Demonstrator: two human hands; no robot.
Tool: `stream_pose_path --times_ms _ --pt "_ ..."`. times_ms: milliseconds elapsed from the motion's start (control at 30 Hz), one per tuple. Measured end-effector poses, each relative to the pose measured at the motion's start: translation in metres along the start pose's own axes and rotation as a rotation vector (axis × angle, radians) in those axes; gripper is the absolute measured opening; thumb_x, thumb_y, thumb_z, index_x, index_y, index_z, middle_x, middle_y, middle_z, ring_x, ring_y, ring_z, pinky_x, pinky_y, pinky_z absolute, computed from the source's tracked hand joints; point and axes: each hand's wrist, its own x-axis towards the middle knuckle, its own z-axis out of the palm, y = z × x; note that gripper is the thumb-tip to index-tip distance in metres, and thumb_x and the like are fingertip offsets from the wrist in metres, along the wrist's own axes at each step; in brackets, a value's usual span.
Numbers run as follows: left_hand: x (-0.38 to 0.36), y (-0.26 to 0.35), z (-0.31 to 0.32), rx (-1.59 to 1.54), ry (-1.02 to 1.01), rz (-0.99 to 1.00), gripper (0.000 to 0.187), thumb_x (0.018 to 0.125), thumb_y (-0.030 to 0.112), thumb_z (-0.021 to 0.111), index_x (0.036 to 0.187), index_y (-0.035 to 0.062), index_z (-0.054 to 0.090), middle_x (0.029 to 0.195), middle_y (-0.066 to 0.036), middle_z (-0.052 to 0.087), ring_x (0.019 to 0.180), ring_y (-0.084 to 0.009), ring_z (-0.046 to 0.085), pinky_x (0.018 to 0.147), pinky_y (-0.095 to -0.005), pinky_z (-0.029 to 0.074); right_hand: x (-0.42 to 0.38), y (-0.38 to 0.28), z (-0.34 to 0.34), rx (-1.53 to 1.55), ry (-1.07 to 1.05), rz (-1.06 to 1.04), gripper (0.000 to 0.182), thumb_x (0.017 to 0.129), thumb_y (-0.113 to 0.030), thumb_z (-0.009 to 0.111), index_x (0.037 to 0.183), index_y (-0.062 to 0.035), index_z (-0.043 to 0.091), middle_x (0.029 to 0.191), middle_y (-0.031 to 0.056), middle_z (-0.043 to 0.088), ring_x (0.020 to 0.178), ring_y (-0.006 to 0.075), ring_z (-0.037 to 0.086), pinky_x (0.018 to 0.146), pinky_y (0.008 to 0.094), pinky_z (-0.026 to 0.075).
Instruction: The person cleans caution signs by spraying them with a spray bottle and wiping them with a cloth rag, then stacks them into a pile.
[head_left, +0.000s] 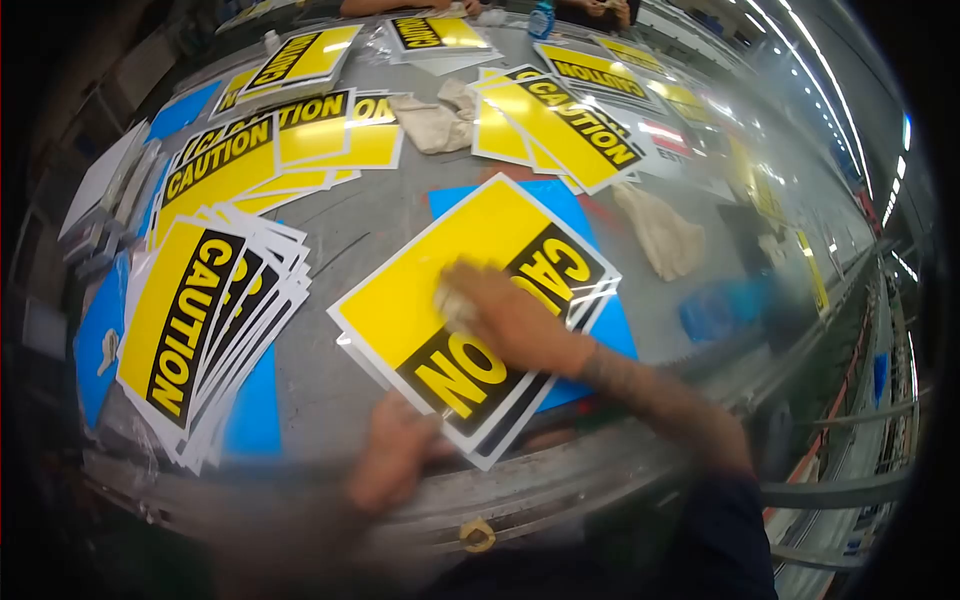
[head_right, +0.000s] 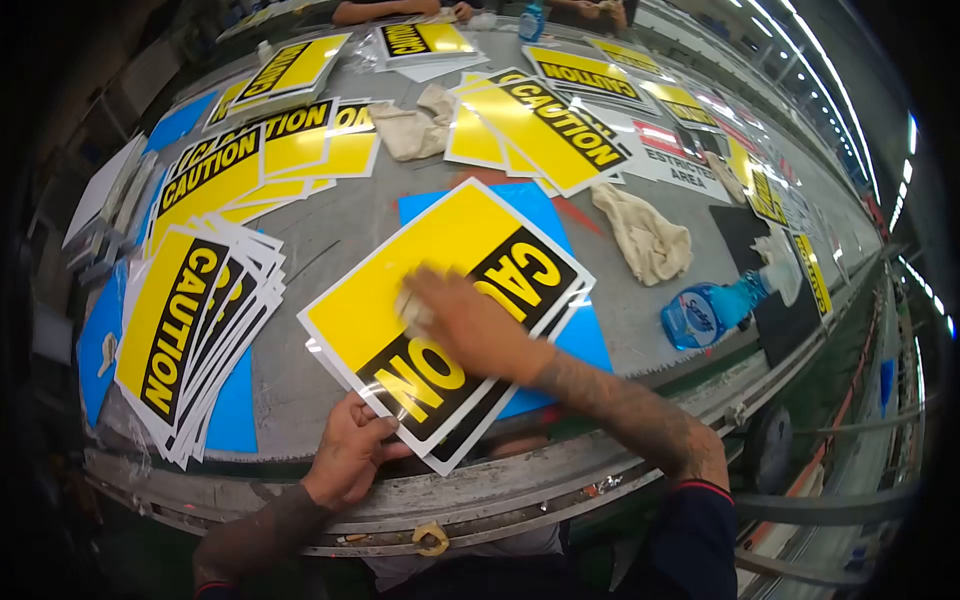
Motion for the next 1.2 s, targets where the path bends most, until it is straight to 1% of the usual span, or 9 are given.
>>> stream_pose_path --times_ms 33,200,300,433,633,733,867,1100,1200 --pt "0.003 -0.004 -0.001 -0.02 0.01 -0.003 0.044 0.103 -0.004 0.055 0.146 -0.0013 0.048 0.136 -0.015 0.069 0.116 -0.0232 0.075 0.088 -0.035 0.069 -0.003 -0.022 -0.002 -0.008 -0.105 -0.191 0.058 0.105 -0.023 0.065 0.158 -0.0064 0.049 0.16 0.0242 0.051 0.154 0.0411 0.044 0.131 0.0566 0.026" --pt "0.0 0.003 0.001 -0.038 -0.02 -0.018 0.043 0.105 -0.003 0.055 0.148 -0.0016 0.047 0.139 -0.017 0.068 0.121 -0.0252 0.074 0.091 -0.0346 0.069 0.052 0.074 -0.02 -0.161 0.244 0.14 0.051 0.105 -0.013 0.06 0.154 -0.0058 0.052 0.16 0.0243 0.052 0.15 0.0477 0.045 0.128 0.0531 0.034" --pt "0.0 0.006 0.001 -0.026 -0.019 -0.027 0.043 0.105 -0.003 0.055 0.147 -0.0012 0.046 0.139 -0.016 0.068 0.122 -0.0251 0.073 0.091 -0.0351 0.07 0.07 0.065 -0.011 0.003 0.153 -0.009 0.053 0.103 -0.011 0.061 0.155 -0.0064 0.051 0.162 0.0256 0.049 0.149 0.0478 0.046 0.125 0.0489 0.038" --pt "0.004 0.006 -0.003 -0.044 -0.039 -0.044 0.045 0.104 -0.005 0.055 0.147 -0.0009 0.046 0.138 -0.015 0.068 0.122 -0.025 0.073 0.093 -0.037 0.069 0.054 -0.023 -0.002 0.142 -0.334 -0.343 0.062 0.099 -0.011 0.065 0.159 -0.0094 0.048 0.165 0.0224 0.047 0.157 0.039 0.041 0.129 0.0504 0.034" --pt "0.006 0.003 -0.007 -0.042 -0.082 -0.006 0.044 0.105 -0.001 0.056 0.148 -0.001 0.044 0.141 -0.016 0.066 0.121 -0.026 0.073 0.094 -0.0379 0.069 0.084 -0.022 0.026 0.132 -0.043 -0.331 0.054 0.096 -0.009 0.063 0.15 -0.0043 0.053 0.157 0.0261 0.054 0.151 0.0469 0.044 0.125 0.0542 0.038" --pt "0.003 0.004 -0.005 -0.031 -0.022 -0.052 0.041 0.106 -0.001 0.056 0.145 0.0011 0.045 0.137 -0.012 0.067 0.118 -0.0231 0.074 0.09 -0.0346 0.069 0.078 -0.059 0.037 0.189 -0.254 -0.456 0.053 0.097 -0.012 0.064 0.149 -0.0071 0.054 0.157 0.027 0.053 0.153 0.0447 0.043 0.128 0.0541 0.035" --pt "0.006 0.002 -0.009 -0.042 -0.078 -0.012 0.042 0.105 -0.002 0.056 0.145 0.0016 0.046 0.137 -0.011 0.068 0.119 -0.0217 0.073 0.089 -0.0339 0.069 0.104 -0.046 0.038 0.123 -0.186 -0.385 0.056 0.099 -0.014 0.062 0.154 -0.0109 0.052 0.164 0.0223 0.047 0.159 0.0432 0.035 0.131 0.0537 0.029" --pt "0.002 0.001 -0.002 -0.078 -0.076 0.014 0.043 0.104 -0.005 0.054 0.147 -0.0038 0.047 0.139 -0.016 0.068 0.123 -0.0251 0.073 0.097 -0.0392 0.067 0.071 0.003 0.011 0.108 -0.127 -0.425 0.047 0.098 -0.019 0.067 0.145 -0.0129 0.06 0.152 0.0209 0.058 0.143 0.0429 0.052 0.124 0.0523 0.039" --pt "-0.003 0.003 0.002 -0.007 -0.032 -0.015 0.041 0.105 -0.004 0.054 0.146 -0.002 0.048 0.139 -0.015 0.068 0.122 -0.0244 0.073 0.097 -0.0374 0.067 0.076 0.092 -0.034 -0.039 0.103 0.009 0.052 0.103 -0.017 0.064 0.153 -0.0072 0.053 0.157 0.0203 0.054 0.143 0.0426 0.052 0.123 0.0497 0.039"
